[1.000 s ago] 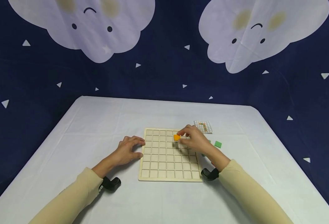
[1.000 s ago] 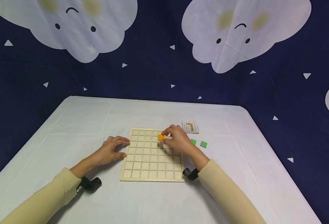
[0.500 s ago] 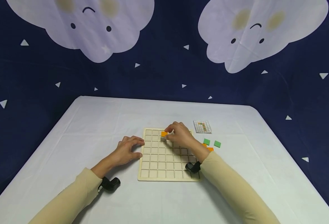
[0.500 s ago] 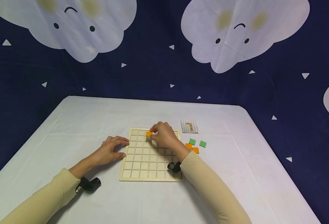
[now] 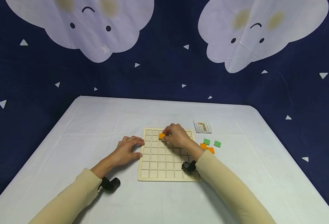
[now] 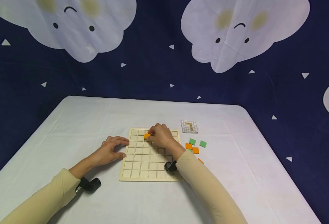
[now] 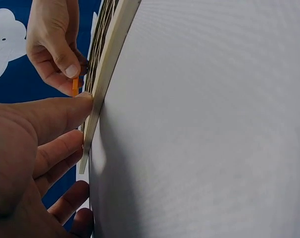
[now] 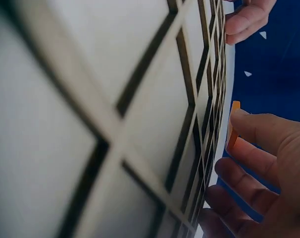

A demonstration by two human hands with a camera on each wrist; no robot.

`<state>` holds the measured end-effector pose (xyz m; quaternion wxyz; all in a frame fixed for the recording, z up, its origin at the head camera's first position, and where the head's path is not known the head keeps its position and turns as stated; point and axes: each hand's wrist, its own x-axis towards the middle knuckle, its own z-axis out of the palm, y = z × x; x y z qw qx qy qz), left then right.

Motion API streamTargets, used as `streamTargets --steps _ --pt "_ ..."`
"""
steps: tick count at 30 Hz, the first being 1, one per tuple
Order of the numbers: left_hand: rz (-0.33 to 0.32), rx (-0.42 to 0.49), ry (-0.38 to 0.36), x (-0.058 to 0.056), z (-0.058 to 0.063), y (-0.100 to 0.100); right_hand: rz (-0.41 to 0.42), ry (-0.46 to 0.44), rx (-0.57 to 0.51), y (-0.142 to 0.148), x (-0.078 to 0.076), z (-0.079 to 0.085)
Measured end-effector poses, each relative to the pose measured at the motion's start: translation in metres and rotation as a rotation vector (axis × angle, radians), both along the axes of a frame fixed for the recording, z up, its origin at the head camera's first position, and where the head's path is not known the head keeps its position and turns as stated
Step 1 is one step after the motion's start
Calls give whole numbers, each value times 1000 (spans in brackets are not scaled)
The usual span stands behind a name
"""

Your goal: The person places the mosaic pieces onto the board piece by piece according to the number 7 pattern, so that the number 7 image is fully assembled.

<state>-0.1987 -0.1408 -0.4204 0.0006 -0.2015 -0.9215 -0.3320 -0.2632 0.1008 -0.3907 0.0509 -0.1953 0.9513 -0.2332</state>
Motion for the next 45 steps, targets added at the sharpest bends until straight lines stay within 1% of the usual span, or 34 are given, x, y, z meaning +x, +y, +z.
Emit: streamTargets --steps 11,23,27,30,33,35,38,42,45 --pt "7 -12 -8 -1 0 0 24 34 -9 4 -1 -7" --pt "-2 -7 -11 -1 1 0 49 89 50 4 -3 -11" --pt "5 -7 -14 -1 1 0 56 68 39 5 -2 -9" --pt "5 -10 -24 0 1 1 50 24 -18 10 -1 -4" --pt "-1 -7 -24 0 1 1 12 -22 -86 22 1 4" --pt "0 -2 -23 0 1 1 -19 -30 -114 33 4 11" --pt "0 -4 -16 0 1 1 -53 0 -129 56 7 17" --pt "-5 -7 -12 0 0 0 -108 47 -121 91 11 17" --pt "-7 -9 -9 0 1 -1 -170 53 -89 116 14 13"
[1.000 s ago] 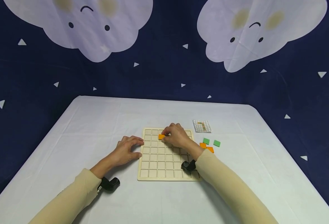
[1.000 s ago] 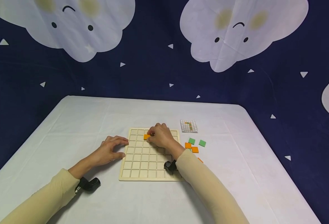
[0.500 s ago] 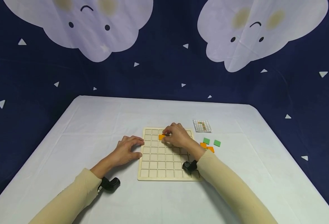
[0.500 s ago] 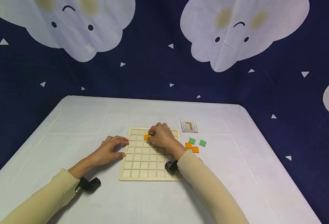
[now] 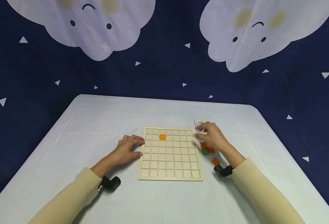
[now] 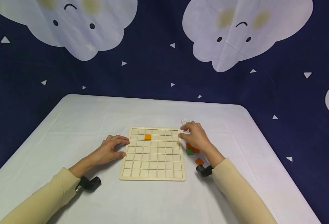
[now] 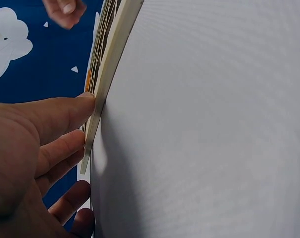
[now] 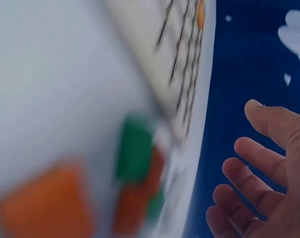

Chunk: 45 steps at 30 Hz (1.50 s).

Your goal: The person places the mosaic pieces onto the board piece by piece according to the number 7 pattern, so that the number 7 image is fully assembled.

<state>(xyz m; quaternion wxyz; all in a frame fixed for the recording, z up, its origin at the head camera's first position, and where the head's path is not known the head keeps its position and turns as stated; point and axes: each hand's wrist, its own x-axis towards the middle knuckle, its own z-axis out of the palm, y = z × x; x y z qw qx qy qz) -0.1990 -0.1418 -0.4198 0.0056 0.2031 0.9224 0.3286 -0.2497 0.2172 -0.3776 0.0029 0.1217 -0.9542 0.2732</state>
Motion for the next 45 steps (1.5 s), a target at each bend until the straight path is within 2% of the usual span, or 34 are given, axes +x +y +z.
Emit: streamTargets --steps 6,14,26,45 --pt "-1 -7 -2 -1 0 0 -120 -53 85 43 8 -12" --pt "-1 1 -6 0 1 -1 -148 -54 145 70 14 -23" --pt "-3 -7 -5 0 1 -1 -153 -40 161 82 19 -26" --pt "-10 -7 -1 -1 0 -1 -143 -5 145 84 20 -29"
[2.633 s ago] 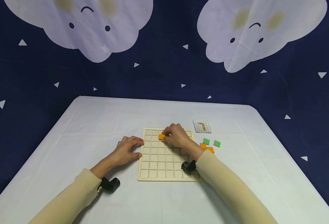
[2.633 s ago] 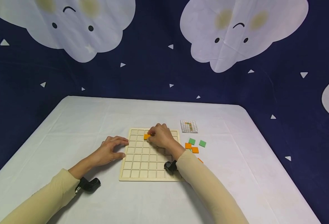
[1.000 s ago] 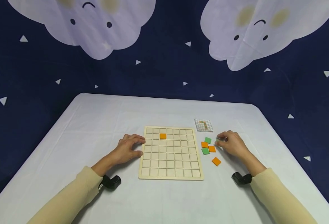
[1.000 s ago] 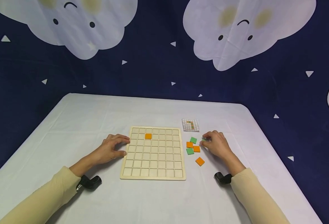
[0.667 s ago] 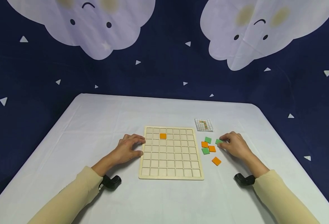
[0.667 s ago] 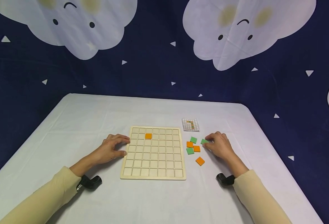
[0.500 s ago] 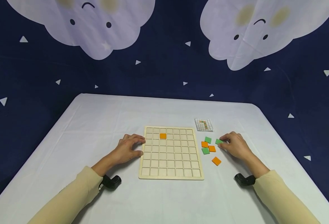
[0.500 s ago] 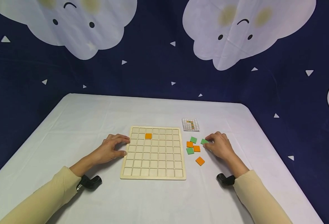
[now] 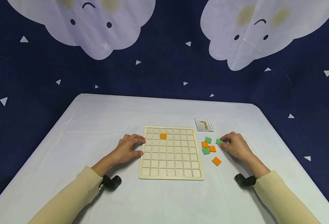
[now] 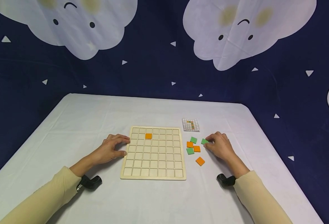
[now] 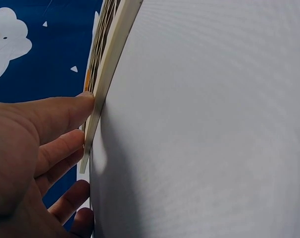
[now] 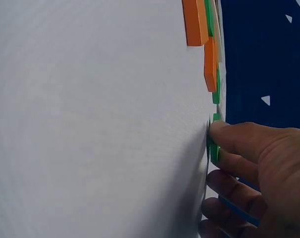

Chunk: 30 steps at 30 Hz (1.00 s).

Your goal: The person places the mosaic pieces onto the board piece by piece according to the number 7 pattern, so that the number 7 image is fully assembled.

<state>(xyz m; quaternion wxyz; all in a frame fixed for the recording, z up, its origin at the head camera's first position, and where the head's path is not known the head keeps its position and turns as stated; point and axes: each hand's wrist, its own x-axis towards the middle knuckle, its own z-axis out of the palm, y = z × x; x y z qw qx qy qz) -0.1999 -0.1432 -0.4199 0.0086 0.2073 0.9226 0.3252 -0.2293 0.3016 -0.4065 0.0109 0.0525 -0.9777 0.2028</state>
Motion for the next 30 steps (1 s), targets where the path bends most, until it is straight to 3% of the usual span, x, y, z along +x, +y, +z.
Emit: streamTargets --steps 6,12,19,30 --pt "-4 -3 4 0 0 0 -1 5 -15 -6 0 3" --pt "-2 -1 2 1 1 0 28 -18 -55 -31 -2 14" --pt "1 1 6 1 1 0 128 4 -103 -76 -11 24" --pt "2 7 8 1 2 0 274 21 -142 -133 -22 27"
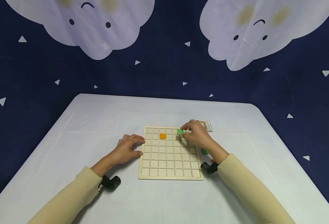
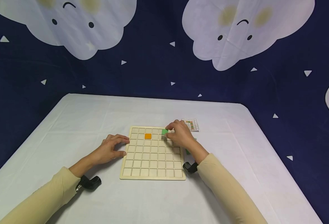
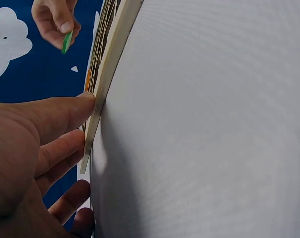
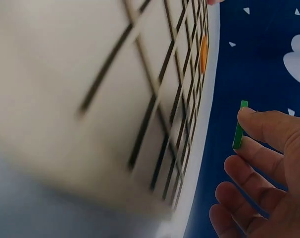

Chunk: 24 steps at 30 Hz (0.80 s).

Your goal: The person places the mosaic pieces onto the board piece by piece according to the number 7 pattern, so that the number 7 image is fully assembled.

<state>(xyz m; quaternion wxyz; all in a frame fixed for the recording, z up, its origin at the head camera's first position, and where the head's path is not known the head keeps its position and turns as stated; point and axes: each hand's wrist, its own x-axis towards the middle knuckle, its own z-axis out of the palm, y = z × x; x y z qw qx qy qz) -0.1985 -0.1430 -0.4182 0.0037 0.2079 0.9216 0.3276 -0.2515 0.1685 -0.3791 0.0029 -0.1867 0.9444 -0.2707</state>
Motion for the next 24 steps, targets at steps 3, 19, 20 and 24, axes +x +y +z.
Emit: streamTargets --steps 3,19,20,24 --pt "1 -2 4 0 0 0 13 -16 4 -10 -3 1" --pt "8 -3 -6 -1 -1 0 47 -70 43 -36 -12 -3" --pt "8 -2 -7 -1 -1 0 49 -70 45 -37 -12 -3" --pt "6 -1 -4 0 -1 1 47 -66 68 -40 -13 -5"
